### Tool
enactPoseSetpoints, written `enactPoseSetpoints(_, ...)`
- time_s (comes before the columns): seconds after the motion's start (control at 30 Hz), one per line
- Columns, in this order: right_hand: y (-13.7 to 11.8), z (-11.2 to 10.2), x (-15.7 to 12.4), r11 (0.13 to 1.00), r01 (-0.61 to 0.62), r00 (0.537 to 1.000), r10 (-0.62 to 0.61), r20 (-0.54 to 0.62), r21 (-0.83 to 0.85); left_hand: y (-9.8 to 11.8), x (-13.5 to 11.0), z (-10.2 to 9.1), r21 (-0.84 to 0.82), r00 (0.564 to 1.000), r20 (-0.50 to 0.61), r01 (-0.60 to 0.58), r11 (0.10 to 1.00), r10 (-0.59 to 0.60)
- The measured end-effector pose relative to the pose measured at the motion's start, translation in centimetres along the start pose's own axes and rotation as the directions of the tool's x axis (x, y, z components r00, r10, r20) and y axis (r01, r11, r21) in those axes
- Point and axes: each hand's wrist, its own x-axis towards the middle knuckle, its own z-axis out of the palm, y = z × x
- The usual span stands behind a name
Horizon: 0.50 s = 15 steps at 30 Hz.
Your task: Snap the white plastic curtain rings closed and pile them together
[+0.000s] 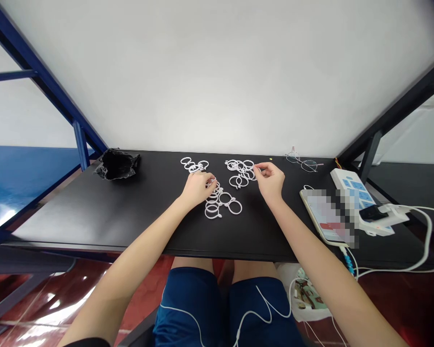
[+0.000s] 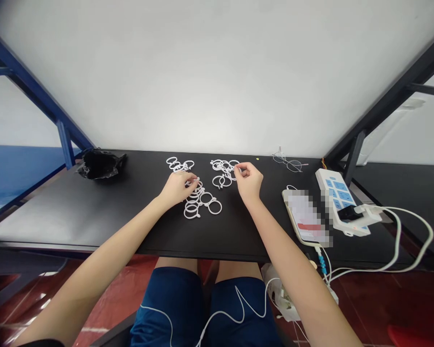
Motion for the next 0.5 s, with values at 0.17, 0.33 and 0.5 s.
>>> enactPoseSetpoints(0.17,0.1,0.5,0.1,0.978,-0.081,0.996,0.074,0.046,0.194,-0.1,0.0,0.0,-0.047,1.0,0.003,0.005,0.999,-0.005)
enactPoseSetpoints(0.33,-0.5,1.0,-0.2,0.934,-0.181,0.982,0.158,0.099,0.308,-0.3,0.1,-0.1,-0.067,0.997,-0.06,-0.043,0.997,0.039)
enactPoseSetpoints(0.5,-1.6,1.9,-1.6,0.862,-0.349,0.92,0.24,0.311,0.366,0.7,0.0,0.0,-0.169,0.967,-0.144,-0.232,0.958,0.209)
